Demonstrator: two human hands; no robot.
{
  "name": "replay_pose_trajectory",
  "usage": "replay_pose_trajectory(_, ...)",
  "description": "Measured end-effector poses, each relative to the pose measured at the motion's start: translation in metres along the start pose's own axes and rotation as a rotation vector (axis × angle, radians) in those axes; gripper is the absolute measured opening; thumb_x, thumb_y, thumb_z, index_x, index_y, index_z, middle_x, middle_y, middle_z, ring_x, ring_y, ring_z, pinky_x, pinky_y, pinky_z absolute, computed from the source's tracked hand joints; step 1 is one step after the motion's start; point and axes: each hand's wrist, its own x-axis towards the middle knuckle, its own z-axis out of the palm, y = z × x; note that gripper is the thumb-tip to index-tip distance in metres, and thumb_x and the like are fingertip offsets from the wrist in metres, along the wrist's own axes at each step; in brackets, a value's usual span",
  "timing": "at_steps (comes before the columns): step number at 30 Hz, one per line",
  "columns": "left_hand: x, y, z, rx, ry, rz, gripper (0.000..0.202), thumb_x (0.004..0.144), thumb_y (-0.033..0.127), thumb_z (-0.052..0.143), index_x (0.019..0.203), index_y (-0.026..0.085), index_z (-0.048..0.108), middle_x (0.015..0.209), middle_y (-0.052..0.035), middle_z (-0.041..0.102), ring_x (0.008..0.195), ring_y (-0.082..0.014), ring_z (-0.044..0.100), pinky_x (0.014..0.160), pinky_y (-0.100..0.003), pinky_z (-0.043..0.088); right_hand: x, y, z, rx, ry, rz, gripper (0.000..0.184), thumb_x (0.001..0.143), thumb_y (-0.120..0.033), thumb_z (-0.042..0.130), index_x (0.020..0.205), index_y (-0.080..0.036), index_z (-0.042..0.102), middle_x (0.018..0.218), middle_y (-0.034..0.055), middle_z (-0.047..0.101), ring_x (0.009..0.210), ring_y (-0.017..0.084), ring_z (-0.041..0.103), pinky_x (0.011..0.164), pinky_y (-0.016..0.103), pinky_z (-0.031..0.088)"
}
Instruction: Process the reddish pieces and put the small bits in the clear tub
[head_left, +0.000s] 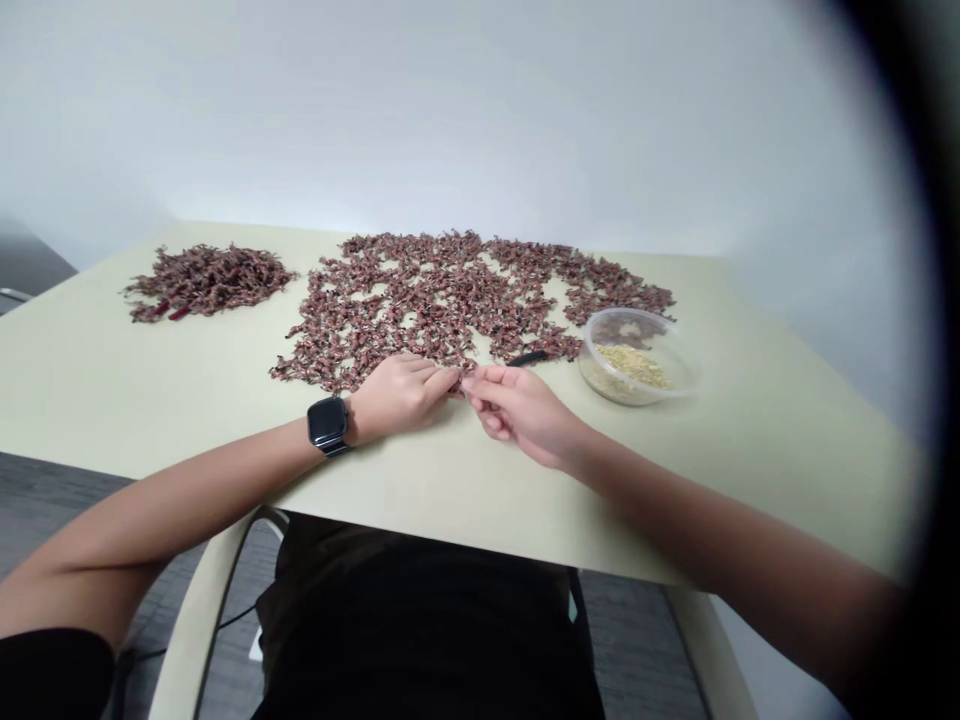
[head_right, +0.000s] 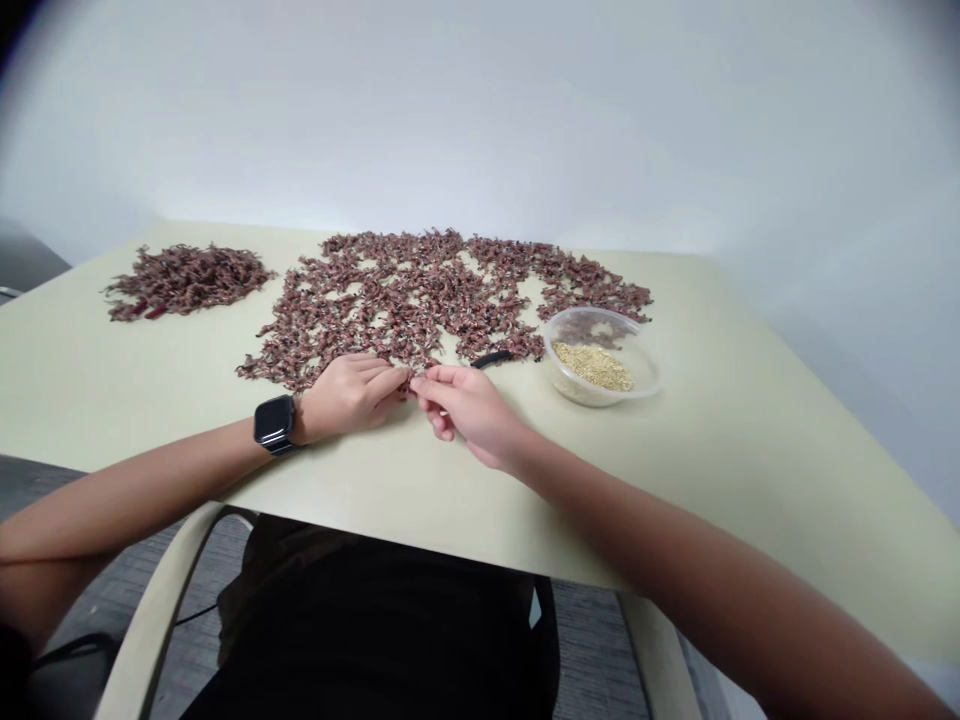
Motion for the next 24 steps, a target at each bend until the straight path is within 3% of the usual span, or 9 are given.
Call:
replay_pose_trajectory(3, 0.001, -0.001, 0.0, -0.084, -0.009, -0.074, 0.019, 0.1, 0.026, 0.049, 0.093, 0.017, 0.063, 0.07, -0.0039, 0.066, 0.065, -0.016, 0.062, 0.063, -0.029, 0.044, 0.002, 0.0, -0.005, -0.073, 0.009, -0.055, 0.027, 0.09, -0.045, 0.068, 0.088, -0.019, 0.062, 0.074, -0.0015, 0.058, 0.05, 0.008, 0.045, 0.042, 0.023, 0.034)
replay_pose_trajectory(7, 0.001, -0.001, 0.001, -0.211, -0.045, -0.204, 0.027, 0.101, 0.036, 0.052, 0.082, 0.018, 0.06, 0.066, -0.0023, 0.063, 0.061, -0.0148, 0.059, 0.059, -0.028, 0.04, 0.003, 0.005, -0.01, -0.633, 0.223, -0.494, 0.016, 0.098, -0.035, 0.06, 0.102, -0.021, 0.066, 0.082, 0.0022, 0.066, 0.064, 0.014, 0.057, 0.059, 0.028, 0.047)
replay_pose_trajectory(11, 0.001, -0.001, 0.0, -0.235, -0.055, -0.218, 0.029, 0.101, 0.04, 0.051, 0.085, 0.018, 0.061, 0.065, -0.0021, 0.061, 0.06, -0.015, 0.057, 0.058, -0.028, 0.038, 0.005, 0.012, -0.015, -1.082, 0.252, -0.8, 0.019, 0.102, -0.024, 0.052, 0.117, -0.022, 0.064, 0.101, 0.006, 0.073, 0.073, 0.017, 0.063, 0.073, 0.033, 0.049)
replay_pose_trajectory(14, 0.002, 0.0, -0.001, -0.231, -0.05, -0.21, 0.03, 0.101, 0.04, 0.051, 0.083, 0.018, 0.06, 0.064, -0.0017, 0.059, 0.058, -0.0146, 0.055, 0.058, -0.028, 0.037, 0.007, 0.014, -0.017, -1.234, 0.24, -0.887, 0.02, 0.105, -0.022, 0.048, 0.118, -0.021, 0.063, 0.105, 0.0074, 0.073, 0.083, 0.019, 0.067, 0.078, 0.034, 0.05)
replay_pose_trajectory(18, 0.002, 0.001, -0.001, -0.225, -0.06, -0.21, 0.03, 0.101, 0.039, 0.051, 0.081, 0.018, 0.058, 0.063, -0.0017, 0.058, 0.058, -0.0145, 0.054, 0.058, -0.028, 0.037, 0.009, 0.015, -0.019, -1.363, 0.232, -0.953, 0.019, 0.106, -0.022, 0.045, 0.111, -0.019, 0.064, 0.095, 0.007, 0.072, 0.083, 0.02, 0.067, 0.075, 0.033, 0.048)
replay_pose_trajectory(24, 0.0, 0.001, 0.002, -0.204, -0.055, -0.185, 0.021, 0.098, 0.033, 0.053, 0.085, 0.018, 0.06, 0.066, -0.002, 0.06, 0.06, -0.0151, 0.056, 0.059, -0.028, 0.038, 0.009, 0.014, -0.018, -1.379, 0.212, -1.015, 0.018, 0.105, -0.021, 0.047, 0.102, -0.016, 0.064, 0.086, 0.0062, 0.068, 0.077, 0.019, 0.064, 0.07, 0.032, 0.045)
